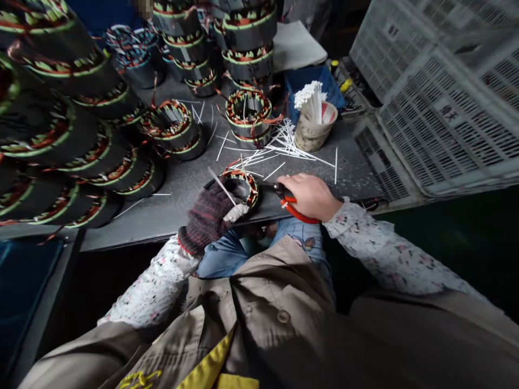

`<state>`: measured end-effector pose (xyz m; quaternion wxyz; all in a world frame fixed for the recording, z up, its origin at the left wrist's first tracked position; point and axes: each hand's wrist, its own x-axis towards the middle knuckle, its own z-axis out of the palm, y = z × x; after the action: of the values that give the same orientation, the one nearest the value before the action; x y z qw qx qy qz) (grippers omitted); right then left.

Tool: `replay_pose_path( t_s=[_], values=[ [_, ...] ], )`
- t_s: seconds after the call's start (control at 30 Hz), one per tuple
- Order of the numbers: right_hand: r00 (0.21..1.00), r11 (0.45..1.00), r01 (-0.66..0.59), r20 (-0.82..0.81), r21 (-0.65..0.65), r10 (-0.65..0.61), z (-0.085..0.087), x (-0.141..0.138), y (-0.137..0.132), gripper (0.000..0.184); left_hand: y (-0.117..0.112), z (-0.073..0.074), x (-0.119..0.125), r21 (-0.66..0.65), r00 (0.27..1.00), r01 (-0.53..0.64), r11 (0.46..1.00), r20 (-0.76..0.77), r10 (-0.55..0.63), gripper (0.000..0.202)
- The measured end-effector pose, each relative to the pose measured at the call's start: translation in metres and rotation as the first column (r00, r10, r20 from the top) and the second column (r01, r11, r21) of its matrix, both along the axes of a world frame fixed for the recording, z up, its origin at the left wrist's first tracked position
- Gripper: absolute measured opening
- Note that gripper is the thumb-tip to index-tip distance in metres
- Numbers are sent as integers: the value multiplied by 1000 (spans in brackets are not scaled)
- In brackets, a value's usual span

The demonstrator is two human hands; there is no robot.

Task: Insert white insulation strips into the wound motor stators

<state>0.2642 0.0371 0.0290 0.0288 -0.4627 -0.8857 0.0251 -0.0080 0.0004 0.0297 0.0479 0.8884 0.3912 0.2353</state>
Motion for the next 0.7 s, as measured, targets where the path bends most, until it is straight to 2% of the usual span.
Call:
replay_pose_path(
  t_s=[0.07, 0.17, 0.27, 0.33, 0.4, 0.47, 0.57, 0.7],
  values=[
    [997, 996, -73, 26, 50, 72, 2, 6, -4, 51, 1, 0, 0, -9, 1000, 27, 1000, 2, -27, 39],
    [991, 994, -88, 109, 68, 80, 5, 6, -6, 46, 3, 0, 1, -107, 999, -24, 994, 45, 29, 39],
    [987, 993, -99, 136, 56, 91, 8, 5, -9, 40, 2, 2, 1, -282, 955, -141, 949, 214, 206, 36],
    [980, 983, -165, 127, 77, 154, 11, 4, -11, 38, 3, 3, 1, -370, 887, -218, 903, 310, 341, 33],
    [963, 961, -251, 129, 117, 235, 15, 1, -13, 40, 4, 4, 0, -398, 850, -263, 879, 335, 406, 32],
    [947, 942, -306, 149, 141, 285, 21, -5, -13, 42, 6, 5, -1, -395, 853, -277, 876, 320, 413, 30],
    [932, 943, -323, 196, 79, 304, 30, -16, -13, 38, 9, 4, -1, -406, 856, -275, 872, 309, 414, 30],
    [964, 972, -223, 134, -73, 231, 34, -20, -10, 31, 10, -1, -4, -380, 835, -245, 892, 385, 393, 42]
  ],
)
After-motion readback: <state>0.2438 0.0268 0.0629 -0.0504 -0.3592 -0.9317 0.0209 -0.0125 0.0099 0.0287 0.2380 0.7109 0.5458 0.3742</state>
